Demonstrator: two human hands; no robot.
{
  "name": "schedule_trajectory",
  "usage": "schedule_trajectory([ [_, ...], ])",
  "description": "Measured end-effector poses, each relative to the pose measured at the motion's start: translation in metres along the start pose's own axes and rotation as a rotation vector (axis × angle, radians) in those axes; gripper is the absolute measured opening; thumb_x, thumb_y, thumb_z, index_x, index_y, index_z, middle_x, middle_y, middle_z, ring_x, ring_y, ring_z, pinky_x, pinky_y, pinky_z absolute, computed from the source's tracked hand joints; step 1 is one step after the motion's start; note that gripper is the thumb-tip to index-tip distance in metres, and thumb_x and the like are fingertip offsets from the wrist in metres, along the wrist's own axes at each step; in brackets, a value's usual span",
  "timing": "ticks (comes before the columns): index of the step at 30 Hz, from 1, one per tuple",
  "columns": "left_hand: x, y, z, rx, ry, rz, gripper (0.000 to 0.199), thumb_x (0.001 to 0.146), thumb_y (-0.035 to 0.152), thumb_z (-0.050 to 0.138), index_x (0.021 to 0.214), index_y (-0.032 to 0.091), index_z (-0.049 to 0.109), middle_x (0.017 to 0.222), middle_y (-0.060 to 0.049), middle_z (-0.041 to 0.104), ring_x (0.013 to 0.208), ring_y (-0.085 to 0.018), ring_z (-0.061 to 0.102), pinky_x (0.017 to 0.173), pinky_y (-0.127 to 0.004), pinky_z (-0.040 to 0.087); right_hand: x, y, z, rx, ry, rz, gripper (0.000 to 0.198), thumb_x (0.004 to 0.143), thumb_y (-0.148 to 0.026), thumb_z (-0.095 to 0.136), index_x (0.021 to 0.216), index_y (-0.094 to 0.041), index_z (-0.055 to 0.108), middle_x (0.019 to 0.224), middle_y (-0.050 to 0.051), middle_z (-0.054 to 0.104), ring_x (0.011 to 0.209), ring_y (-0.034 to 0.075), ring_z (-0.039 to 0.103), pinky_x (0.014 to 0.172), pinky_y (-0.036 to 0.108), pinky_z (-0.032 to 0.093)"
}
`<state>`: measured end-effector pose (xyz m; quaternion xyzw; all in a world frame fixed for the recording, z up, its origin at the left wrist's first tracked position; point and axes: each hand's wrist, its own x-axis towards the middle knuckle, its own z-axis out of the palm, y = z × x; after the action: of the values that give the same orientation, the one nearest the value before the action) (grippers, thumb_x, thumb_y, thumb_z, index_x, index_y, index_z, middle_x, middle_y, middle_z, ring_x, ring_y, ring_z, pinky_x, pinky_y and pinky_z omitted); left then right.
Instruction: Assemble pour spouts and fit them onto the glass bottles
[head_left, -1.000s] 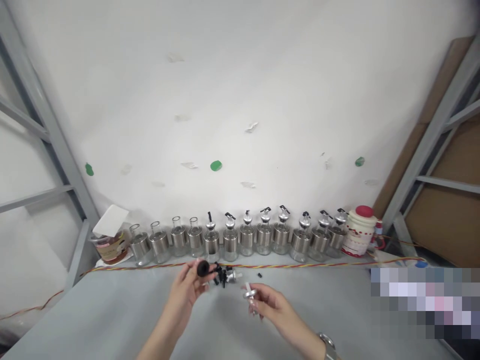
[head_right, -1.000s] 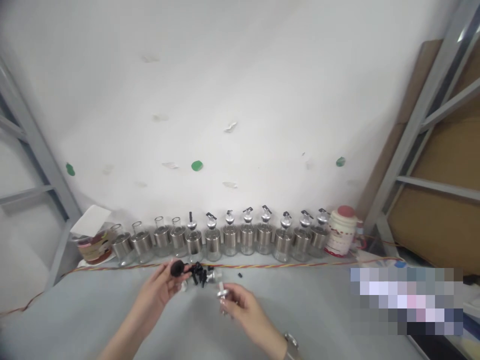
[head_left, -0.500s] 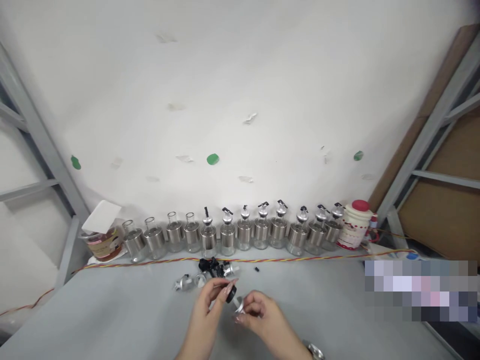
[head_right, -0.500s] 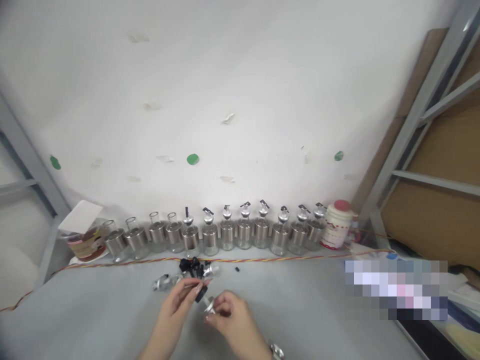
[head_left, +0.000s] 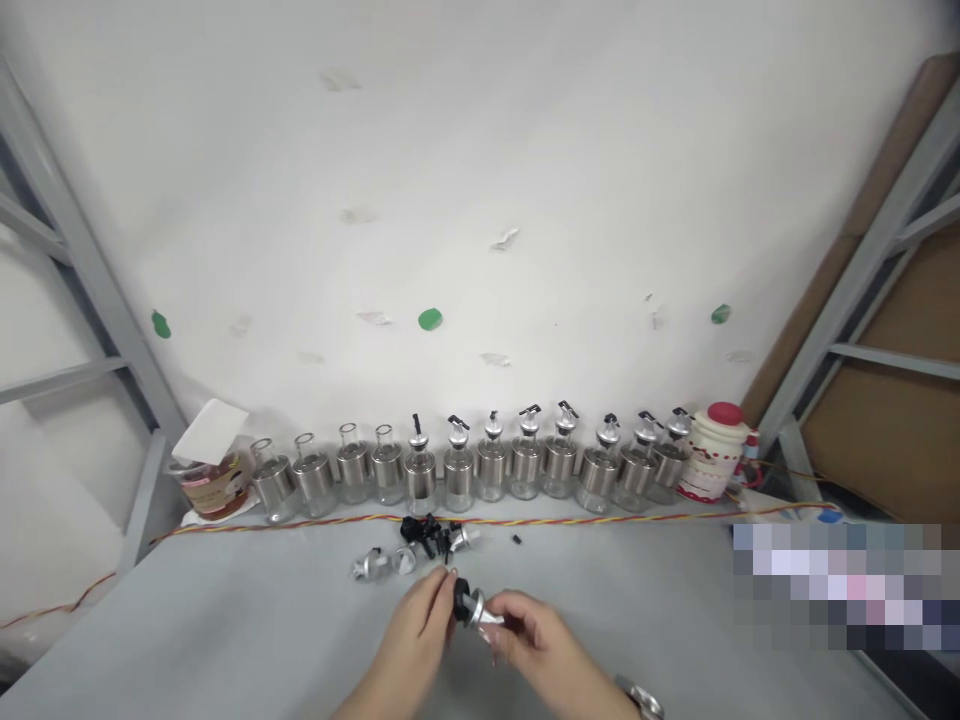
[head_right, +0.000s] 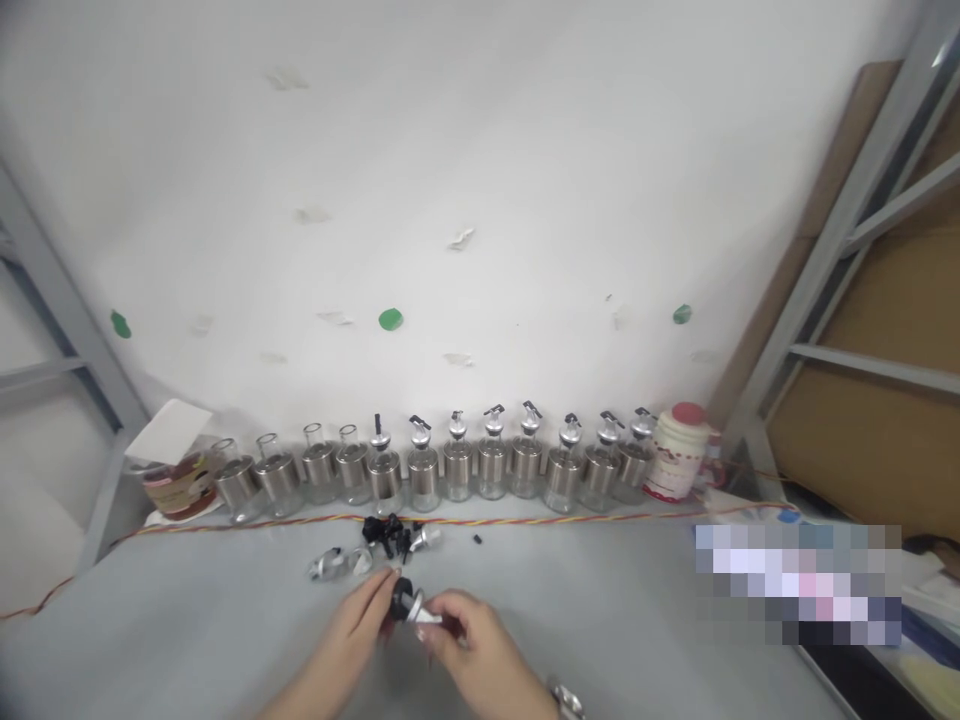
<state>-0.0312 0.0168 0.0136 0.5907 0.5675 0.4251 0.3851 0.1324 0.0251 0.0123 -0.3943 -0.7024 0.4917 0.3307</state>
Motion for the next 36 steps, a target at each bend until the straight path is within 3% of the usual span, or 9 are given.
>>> schedule_trajectory([
  [6,0.0,-0.008,0.009,-0.162,-0.099,-0.095,0.038,0.082,0.049,0.032,0.064,0.02,0.048,0.047,0.007,0.038,0.047,-0.012,0.039,0.051,-0.023,0.033,-0.006,-0.005,-0.004,-0.391,0.038,-0.204,0.016,0.083,-0.017,0.042,0.086,-0.019,0.057,0.083,0.005,0.056,0.084,0.019,0.049,0.076,0.029,0.038],
  [12,-0.002,-0.003,0.01,-0.204,-0.068,-0.086,0.036,0.08,0.052,0.035,0.069,0.02,0.048,0.048,0.008,0.037,0.046,-0.01,0.035,0.047,-0.021,0.029,-0.005,-0.005,-0.005,-0.213,0.055,-0.081,0.011,0.083,-0.025,0.045,0.08,-0.019,0.054,0.075,0.001,0.056,0.071,0.014,0.052,0.067,0.022,0.04],
  [16,-0.006,-0.01,0.013,-0.19,-0.039,-0.086,0.04,0.079,0.055,0.034,0.072,0.019,0.051,0.047,0.007,0.038,0.045,-0.011,0.035,0.045,-0.022,0.03,-0.004,-0.001,0.003,-0.175,0.057,-0.06,0.025,0.086,-0.035,0.037,0.071,-0.019,0.049,0.065,-0.001,0.053,0.063,0.013,0.049,0.061,0.021,0.038],
  [21,-0.01,-0.021,0.012,-0.155,0.037,-0.061,0.043,0.075,0.055,0.043,0.092,0.019,0.059,0.077,-0.005,0.063,0.07,-0.02,0.054,0.065,-0.025,0.042,-0.005,0.006,0.014,-0.209,0.088,-0.092,0.035,0.086,-0.043,0.031,0.063,-0.019,0.042,0.059,-0.002,0.045,0.059,0.012,0.045,0.058,0.021,0.036],
  [24,-0.01,-0.023,0.012,-0.129,0.035,-0.02,0.04,0.075,0.052,0.044,0.093,0.021,0.061,0.096,-0.009,0.065,0.087,-0.023,0.056,0.074,-0.026,0.042,-0.006,0.008,0.015,-0.253,0.125,-0.167,0.036,0.087,-0.042,0.03,0.064,-0.019,0.044,0.061,0.0,0.046,0.06,0.013,0.045,0.058,0.021,0.037],
  [28,-0.013,-0.023,0.017,-0.072,0.014,0.013,0.037,0.077,0.05,0.04,0.088,0.021,0.062,0.096,-0.01,0.065,0.091,-0.024,0.055,0.077,-0.028,0.042,-0.007,0.01,0.014,-0.354,0.171,-0.289,0.035,0.088,-0.039,0.029,0.063,-0.02,0.044,0.059,0.0,0.045,0.06,0.014,0.044,0.058,0.022,0.036],
  [33,-0.022,-0.022,0.028,-0.123,0.204,0.057,0.035,0.078,0.047,0.041,0.092,0.021,0.06,0.098,-0.009,0.065,0.095,-0.023,0.054,0.088,-0.029,0.036,-0.007,0.01,0.014,-0.362,0.188,-0.297,0.036,0.088,-0.039,0.03,0.06,-0.02,0.043,0.058,0.0,0.045,0.059,0.014,0.044,0.055,0.022,0.037],
  [36,-0.025,-0.017,0.031,-0.11,0.219,0.108,0.033,0.077,0.047,0.042,0.088,0.022,0.06,0.094,-0.009,0.065,0.091,-0.023,0.054,0.086,-0.03,0.036,-0.008,0.008,0.014,-0.351,0.191,-0.303,0.037,0.087,-0.041,0.03,0.059,-0.02,0.042,0.057,-0.001,0.043,0.057,0.014,0.043,0.054,0.022,0.036],
])
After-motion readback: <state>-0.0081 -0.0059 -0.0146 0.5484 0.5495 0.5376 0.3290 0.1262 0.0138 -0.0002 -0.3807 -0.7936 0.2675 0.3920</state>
